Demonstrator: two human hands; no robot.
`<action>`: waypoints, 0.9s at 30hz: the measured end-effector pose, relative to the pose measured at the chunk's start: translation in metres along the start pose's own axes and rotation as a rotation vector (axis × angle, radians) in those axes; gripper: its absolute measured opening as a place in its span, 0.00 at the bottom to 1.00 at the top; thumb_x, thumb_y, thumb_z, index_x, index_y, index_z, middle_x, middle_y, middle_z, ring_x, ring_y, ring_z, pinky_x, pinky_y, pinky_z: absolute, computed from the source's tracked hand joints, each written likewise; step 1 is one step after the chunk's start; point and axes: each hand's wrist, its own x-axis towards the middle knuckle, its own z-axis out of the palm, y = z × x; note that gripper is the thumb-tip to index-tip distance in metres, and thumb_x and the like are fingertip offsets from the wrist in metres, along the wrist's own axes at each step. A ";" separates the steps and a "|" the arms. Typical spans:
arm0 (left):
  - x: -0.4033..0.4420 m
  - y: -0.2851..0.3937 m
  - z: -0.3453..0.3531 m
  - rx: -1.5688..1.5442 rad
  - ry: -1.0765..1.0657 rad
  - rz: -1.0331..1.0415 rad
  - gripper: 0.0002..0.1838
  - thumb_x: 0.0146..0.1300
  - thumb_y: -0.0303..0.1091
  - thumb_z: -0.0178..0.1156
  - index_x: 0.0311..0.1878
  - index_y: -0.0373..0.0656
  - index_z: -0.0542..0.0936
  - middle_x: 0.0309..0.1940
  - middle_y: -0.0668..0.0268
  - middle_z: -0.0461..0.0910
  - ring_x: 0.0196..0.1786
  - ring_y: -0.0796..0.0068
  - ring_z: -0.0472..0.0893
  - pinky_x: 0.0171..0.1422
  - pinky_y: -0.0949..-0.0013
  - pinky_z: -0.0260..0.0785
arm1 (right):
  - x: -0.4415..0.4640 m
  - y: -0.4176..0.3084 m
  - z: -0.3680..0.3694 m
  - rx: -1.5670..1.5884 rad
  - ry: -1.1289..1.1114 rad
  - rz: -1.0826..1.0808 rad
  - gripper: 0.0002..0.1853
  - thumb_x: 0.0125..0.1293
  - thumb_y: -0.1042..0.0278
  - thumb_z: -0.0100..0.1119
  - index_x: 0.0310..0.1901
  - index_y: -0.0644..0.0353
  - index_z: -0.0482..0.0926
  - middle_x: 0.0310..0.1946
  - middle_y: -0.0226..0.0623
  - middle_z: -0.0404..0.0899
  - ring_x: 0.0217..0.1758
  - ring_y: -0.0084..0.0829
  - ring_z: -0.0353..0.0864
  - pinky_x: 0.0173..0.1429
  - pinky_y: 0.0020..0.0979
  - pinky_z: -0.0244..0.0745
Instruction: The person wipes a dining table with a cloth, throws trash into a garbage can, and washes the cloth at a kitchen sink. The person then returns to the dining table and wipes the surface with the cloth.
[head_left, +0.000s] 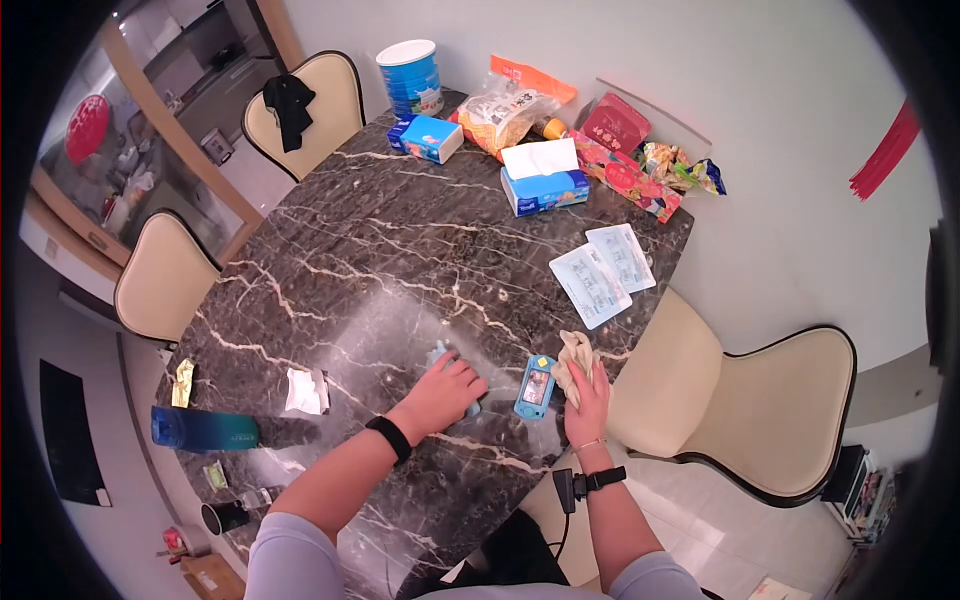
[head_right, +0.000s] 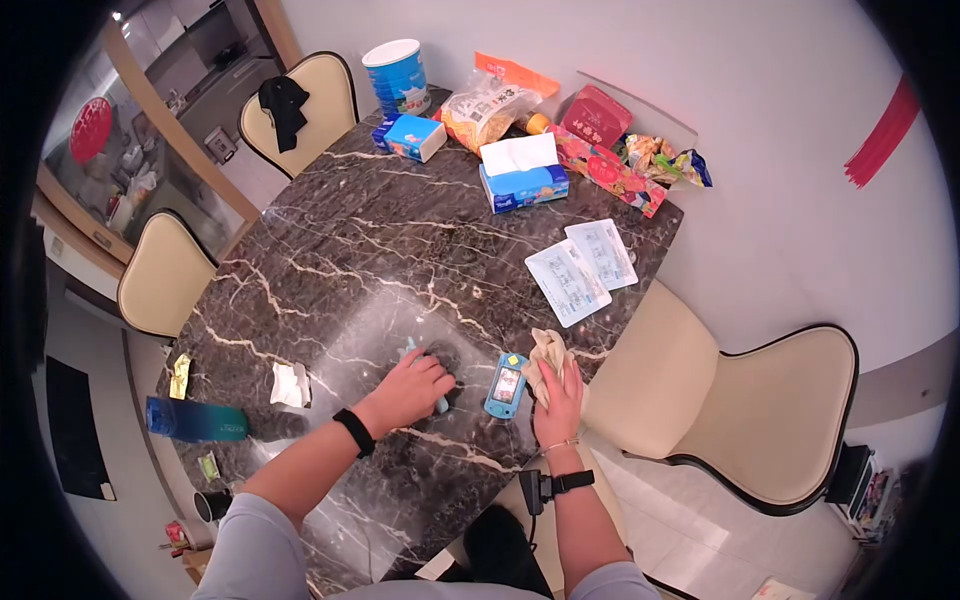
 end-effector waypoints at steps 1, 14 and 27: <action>0.005 0.002 0.001 -0.002 0.012 -0.006 0.15 0.53 0.28 0.59 0.46 0.48 0.75 0.39 0.62 0.78 0.53 0.62 0.74 0.69 0.52 0.56 | 0.001 0.001 0.000 -0.007 -0.002 -0.012 0.27 0.55 0.82 0.50 0.59 0.51 0.74 0.64 0.51 0.63 0.69 0.56 0.56 0.72 0.46 0.52; 0.086 0.098 0.010 -0.446 0.024 -0.841 0.36 0.45 0.43 0.73 0.54 0.39 0.66 0.42 0.56 0.78 0.42 0.55 0.82 0.44 0.59 0.74 | 0.003 0.011 -0.003 -0.052 -0.075 -0.071 0.33 0.51 0.81 0.54 0.62 0.49 0.71 0.65 0.53 0.61 0.69 0.58 0.56 0.72 0.48 0.52; -0.151 0.034 -0.002 -1.398 0.387 -1.140 0.46 0.42 0.46 0.75 0.61 0.32 0.63 0.48 0.55 0.75 0.50 0.68 0.76 0.52 0.67 0.70 | -0.082 -0.089 0.068 -0.171 -0.329 -0.510 0.23 0.57 0.65 0.56 0.57 0.55 0.74 0.59 0.45 0.69 0.64 0.49 0.64 0.69 0.51 0.57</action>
